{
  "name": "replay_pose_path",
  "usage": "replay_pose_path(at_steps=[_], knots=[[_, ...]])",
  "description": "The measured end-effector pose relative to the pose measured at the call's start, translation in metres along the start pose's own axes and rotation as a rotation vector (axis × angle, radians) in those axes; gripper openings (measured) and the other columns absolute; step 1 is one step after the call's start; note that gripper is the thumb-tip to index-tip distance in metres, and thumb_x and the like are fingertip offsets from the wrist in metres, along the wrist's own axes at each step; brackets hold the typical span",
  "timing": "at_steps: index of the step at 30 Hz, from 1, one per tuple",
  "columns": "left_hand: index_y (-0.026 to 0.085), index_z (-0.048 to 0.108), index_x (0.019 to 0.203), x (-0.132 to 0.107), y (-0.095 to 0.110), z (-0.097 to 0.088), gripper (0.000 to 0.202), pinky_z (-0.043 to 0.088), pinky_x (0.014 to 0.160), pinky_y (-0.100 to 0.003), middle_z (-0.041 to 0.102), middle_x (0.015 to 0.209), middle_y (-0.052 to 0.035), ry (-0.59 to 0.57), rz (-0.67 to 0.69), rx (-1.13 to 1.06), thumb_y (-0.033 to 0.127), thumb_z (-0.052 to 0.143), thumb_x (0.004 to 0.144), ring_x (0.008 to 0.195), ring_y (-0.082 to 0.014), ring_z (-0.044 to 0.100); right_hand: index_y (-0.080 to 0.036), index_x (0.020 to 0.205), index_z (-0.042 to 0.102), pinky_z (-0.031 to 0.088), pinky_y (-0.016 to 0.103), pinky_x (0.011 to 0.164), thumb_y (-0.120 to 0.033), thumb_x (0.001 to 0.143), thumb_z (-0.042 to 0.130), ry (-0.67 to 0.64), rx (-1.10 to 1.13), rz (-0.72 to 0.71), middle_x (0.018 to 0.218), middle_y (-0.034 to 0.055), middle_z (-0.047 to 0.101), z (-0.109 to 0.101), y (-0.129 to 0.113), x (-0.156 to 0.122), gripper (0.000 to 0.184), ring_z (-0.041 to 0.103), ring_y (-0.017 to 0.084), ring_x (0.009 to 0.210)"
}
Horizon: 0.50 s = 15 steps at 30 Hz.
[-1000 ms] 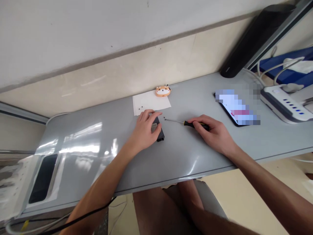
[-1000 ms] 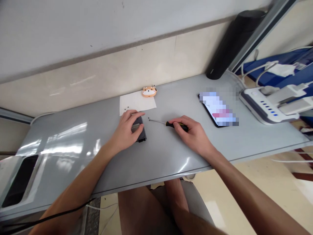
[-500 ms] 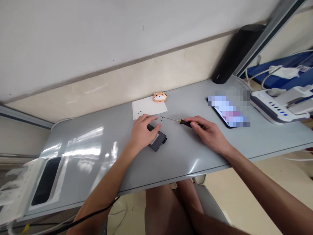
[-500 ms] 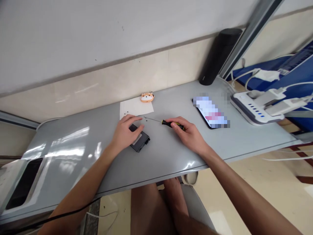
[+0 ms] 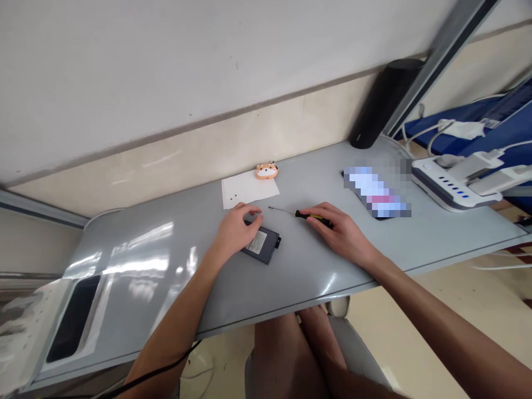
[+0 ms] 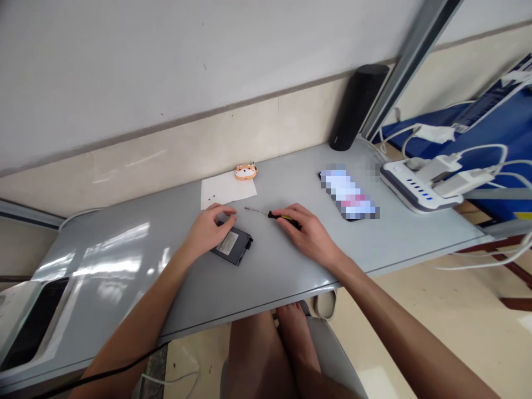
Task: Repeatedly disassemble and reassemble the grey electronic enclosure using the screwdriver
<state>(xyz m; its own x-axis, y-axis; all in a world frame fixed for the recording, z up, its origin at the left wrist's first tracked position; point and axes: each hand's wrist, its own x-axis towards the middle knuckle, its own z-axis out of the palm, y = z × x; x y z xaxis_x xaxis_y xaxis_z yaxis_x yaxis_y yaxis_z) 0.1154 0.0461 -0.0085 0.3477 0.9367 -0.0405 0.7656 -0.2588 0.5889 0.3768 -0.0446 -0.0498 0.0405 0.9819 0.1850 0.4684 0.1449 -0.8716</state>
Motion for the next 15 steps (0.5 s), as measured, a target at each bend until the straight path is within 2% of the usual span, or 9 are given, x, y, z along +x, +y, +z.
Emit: replay_pose_path(at_steps=[5,8,12,15], knots=[[0.026,0.080,0.118,0.0007,-0.0036,0.0017,0.026,0.056,0.071,-0.034,0.074,0.111,-0.0032,0.000,-0.008,-0.022,0.036,0.070,0.097,0.068,-0.0144,0.063,-0.030,0.120,0.084,0.060,0.044,0.101,-0.059,0.104,0.060,-0.015,0.083,-0.007,0.120,0.0103,0.077,-0.0034,-0.0006,-0.0007,0.041,0.073,0.028,0.111],[0.029,0.081,0.122,-0.0003,-0.0047,0.0040,0.029,0.057,0.074,-0.033,0.073,0.110,-0.0023,0.007,0.035,-0.054,0.040,0.075,0.096,0.073,-0.0152,0.065,-0.032,0.121,0.085,0.059,0.043,0.102,-0.062,0.103,0.062,-0.033,0.118,-0.015,0.122,0.0097,0.077,-0.0054,0.0005,-0.0020,0.041,0.072,0.027,0.114],[0.030,0.083,0.111,0.0002,-0.0080,0.0074,0.019,0.058,0.079,-0.032,0.073,0.109,-0.0017,0.026,0.125,-0.104,0.039,0.079,0.095,0.087,-0.0176,0.069,-0.033,0.121,0.085,0.060,0.042,0.099,-0.063,0.103,0.062,-0.095,0.136,-0.017,0.121,0.0097,0.078,-0.0058,0.0016,-0.0026,0.042,0.072,0.028,0.113],[0.028,0.084,0.101,0.0011,-0.0103,0.0083,0.014,0.058,0.078,-0.031,0.074,0.104,-0.0018,0.017,0.185,-0.139,0.039,0.075,0.099,0.089,-0.0179,0.069,-0.033,0.120,0.086,0.059,0.044,0.102,-0.064,0.102,0.062,-0.100,0.133,-0.008,0.122,0.0095,0.078,-0.0054,0.0012,-0.0023,0.043,0.072,0.028,0.114]])
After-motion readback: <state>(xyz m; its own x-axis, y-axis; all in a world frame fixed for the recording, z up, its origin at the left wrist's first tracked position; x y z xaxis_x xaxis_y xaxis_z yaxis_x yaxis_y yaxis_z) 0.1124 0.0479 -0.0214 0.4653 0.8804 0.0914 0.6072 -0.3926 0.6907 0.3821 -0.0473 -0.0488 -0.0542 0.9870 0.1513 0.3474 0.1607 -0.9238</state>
